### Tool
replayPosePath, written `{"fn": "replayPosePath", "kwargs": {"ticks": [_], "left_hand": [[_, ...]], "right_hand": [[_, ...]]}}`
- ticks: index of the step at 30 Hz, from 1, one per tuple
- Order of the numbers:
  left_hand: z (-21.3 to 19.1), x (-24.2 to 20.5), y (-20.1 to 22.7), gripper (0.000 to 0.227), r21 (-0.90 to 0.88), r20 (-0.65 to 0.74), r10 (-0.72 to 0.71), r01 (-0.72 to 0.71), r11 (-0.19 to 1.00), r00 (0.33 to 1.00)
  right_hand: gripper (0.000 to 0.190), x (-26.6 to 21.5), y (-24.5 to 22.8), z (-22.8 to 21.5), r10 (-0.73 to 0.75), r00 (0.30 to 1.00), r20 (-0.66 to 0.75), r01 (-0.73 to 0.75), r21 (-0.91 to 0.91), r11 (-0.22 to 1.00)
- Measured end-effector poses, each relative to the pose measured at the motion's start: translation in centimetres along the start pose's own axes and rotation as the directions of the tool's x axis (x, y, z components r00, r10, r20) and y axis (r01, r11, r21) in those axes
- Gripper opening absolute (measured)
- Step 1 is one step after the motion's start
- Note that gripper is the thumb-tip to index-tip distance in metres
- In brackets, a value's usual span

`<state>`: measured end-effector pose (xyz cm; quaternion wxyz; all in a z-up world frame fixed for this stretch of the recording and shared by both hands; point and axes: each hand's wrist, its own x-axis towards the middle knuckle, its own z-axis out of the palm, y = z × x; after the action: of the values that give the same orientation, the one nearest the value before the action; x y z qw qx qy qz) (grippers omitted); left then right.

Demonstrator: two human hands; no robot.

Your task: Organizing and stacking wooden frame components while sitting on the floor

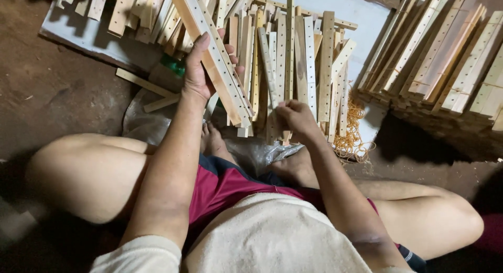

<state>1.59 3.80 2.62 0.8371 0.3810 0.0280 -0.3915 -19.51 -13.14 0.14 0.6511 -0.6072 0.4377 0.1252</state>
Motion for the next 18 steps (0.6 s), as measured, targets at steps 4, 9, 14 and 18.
{"fn": "replayPosePath", "kwargs": {"ticks": [4, 9, 14, 18], "left_hand": [[-0.1, 0.6, -0.9, 0.079, -0.028, -0.010, -0.002, 0.002, 1.000, 1.000], [-0.5, 1.8, -3.1, 0.072, -0.050, -0.070, -0.095, 0.092, 0.995, 0.993], [1.4, 1.3, -4.5, 0.088, -0.006, -0.114, -0.089, 0.089, 0.996, 0.989], [1.1, 2.5, -5.6, 0.064, -0.006, -0.034, -0.114, 0.114, 0.993, 0.993]], "right_hand": [[0.035, -0.1, 0.2, -0.4, -0.236, 0.966, -0.105, 0.232, -0.055, 0.971], [0.024, -2.5, -1.7, 3.1, -0.678, 0.692, -0.246, 0.693, -0.034, 0.720], [0.019, -3.6, -3.9, 6.1, -0.876, 0.422, -0.234, 0.790, -0.379, 0.482], [0.015, -1.8, -3.0, 5.7, -0.949, 0.276, -0.155, 0.675, -0.672, 0.306]]}}
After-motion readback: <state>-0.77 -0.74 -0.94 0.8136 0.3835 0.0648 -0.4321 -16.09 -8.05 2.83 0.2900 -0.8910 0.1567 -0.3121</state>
